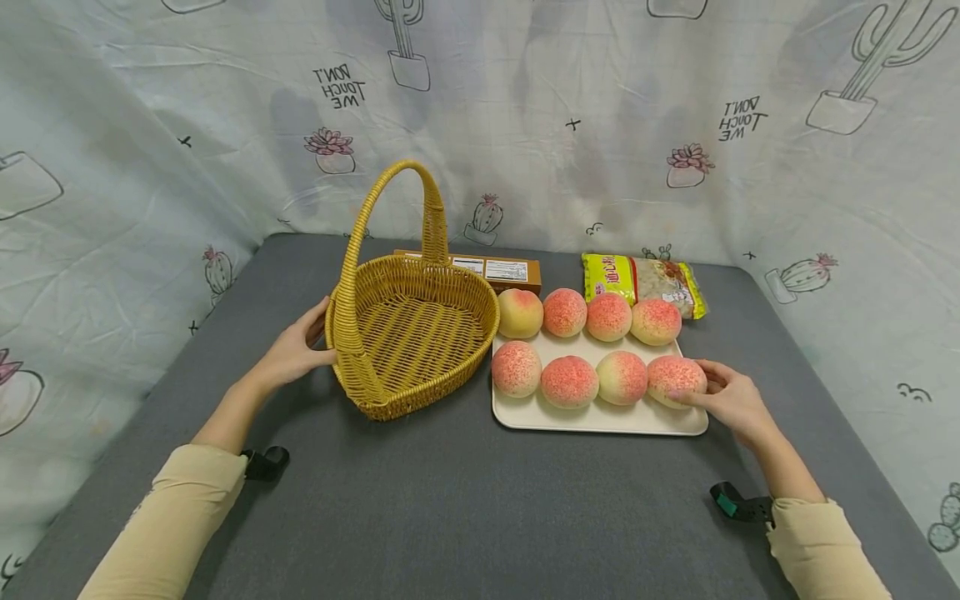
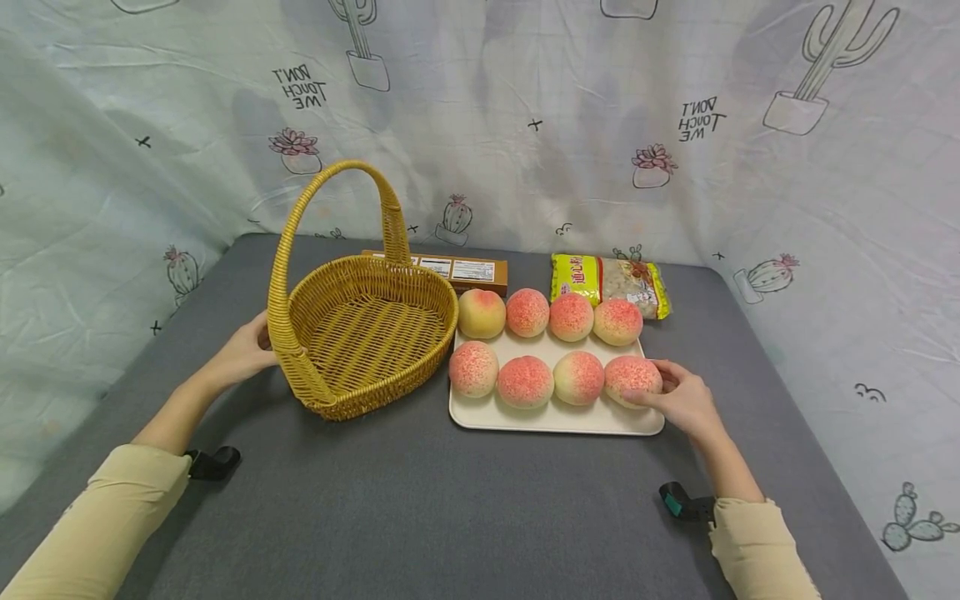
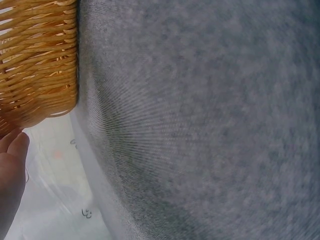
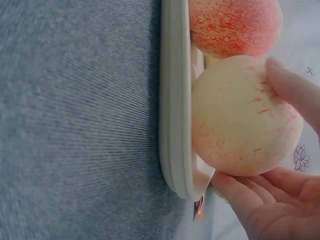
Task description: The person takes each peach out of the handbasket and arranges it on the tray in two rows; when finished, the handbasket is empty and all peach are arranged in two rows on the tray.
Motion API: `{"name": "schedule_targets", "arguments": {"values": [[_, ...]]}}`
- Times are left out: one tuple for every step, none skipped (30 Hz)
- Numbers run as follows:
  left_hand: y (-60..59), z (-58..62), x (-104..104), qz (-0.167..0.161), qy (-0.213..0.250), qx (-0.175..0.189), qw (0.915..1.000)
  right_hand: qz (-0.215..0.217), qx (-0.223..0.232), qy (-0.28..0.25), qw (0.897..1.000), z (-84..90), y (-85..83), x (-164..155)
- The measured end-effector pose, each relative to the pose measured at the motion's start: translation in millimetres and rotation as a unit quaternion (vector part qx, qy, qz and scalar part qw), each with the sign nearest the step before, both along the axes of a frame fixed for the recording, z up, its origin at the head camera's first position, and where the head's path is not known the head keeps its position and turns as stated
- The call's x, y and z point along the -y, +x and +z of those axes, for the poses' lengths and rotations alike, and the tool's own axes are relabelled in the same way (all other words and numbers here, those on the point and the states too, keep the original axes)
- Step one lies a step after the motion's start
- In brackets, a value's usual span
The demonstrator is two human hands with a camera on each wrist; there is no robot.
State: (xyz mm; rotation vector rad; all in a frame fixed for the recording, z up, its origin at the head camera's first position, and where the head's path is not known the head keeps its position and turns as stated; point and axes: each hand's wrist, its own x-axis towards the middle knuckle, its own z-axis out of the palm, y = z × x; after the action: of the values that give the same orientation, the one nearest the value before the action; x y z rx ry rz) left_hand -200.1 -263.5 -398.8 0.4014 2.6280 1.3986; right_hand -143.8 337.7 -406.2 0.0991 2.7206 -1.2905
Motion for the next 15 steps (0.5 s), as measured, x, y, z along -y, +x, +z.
{"name": "schedule_targets", "arguments": {"values": [[0.4,0.0,0.2,-0.001,0.000,-0.001,1.0000,0.005,0.002,0.001,1.000,0.3,0.0,0.0],[0.8,0.2,0.2,-0.001,0.001,-0.002,1.0000,0.009,0.004,0.002,1.000,0.6,0.0,0.2],[1.4,0.8,-0.2,-0.001,0.002,-0.001,1.0000,0.012,0.005,0.003,1.000,1.1,0.2,0.4],[1.3,0.9,-0.5,0.000,0.001,0.000,1.0000,0.014,0.005,0.001,1.000,1.8,0.6,0.7],[1.0,0.7,-0.6,0.000,0.000,0.001,1.0000,0.015,0.005,-0.004,1.000,2.5,1.1,0.9],[0.5,0.3,-0.7,-0.001,0.000,0.001,1.0000,0.013,0.006,-0.007,1.000,2.8,1.3,0.7],[0.3,0.0,-1.2,-0.002,0.000,0.002,1.0000,0.012,0.007,-0.010,1.000,3.2,1.7,0.6],[-0.2,-0.5,-1.4,-0.003,-0.001,0.003,1.0000,0.010,0.007,-0.014,1.000,3.6,2.2,0.3],[-0.4,-0.9,-1.6,-0.003,-0.001,0.003,1.0000,0.009,0.008,-0.017,1.000,4.0,2.4,-0.1],[-0.6,-1.4,-1.6,-0.004,-0.002,0.004,1.0000,0.009,0.009,-0.019,1.000,4.4,2.4,-0.5],[-0.7,-1.6,-1.5,-0.005,-0.002,0.004,1.0000,0.009,0.011,-0.019,1.000,4.9,2.2,-1.0],[-0.8,-1.8,-1.3,-0.005,-0.003,0.005,1.0000,0.011,0.012,-0.020,1.000,5.7,1.8,-1.5],[-0.7,-1.5,-1.1,-0.005,-0.005,0.006,1.0000,0.015,0.013,-0.021,1.000,6.6,1.2,-2.3],[-0.8,-1.3,-0.7,-0.005,-0.007,0.006,0.9999,0.021,0.012,-0.023,0.999,7.7,0.5,-3.3],[-0.9,-0.7,-0.1,-0.005,-0.008,0.007,0.9999,0.027,0.013,-0.025,0.999,9.0,-0.4,-4.3]]}}
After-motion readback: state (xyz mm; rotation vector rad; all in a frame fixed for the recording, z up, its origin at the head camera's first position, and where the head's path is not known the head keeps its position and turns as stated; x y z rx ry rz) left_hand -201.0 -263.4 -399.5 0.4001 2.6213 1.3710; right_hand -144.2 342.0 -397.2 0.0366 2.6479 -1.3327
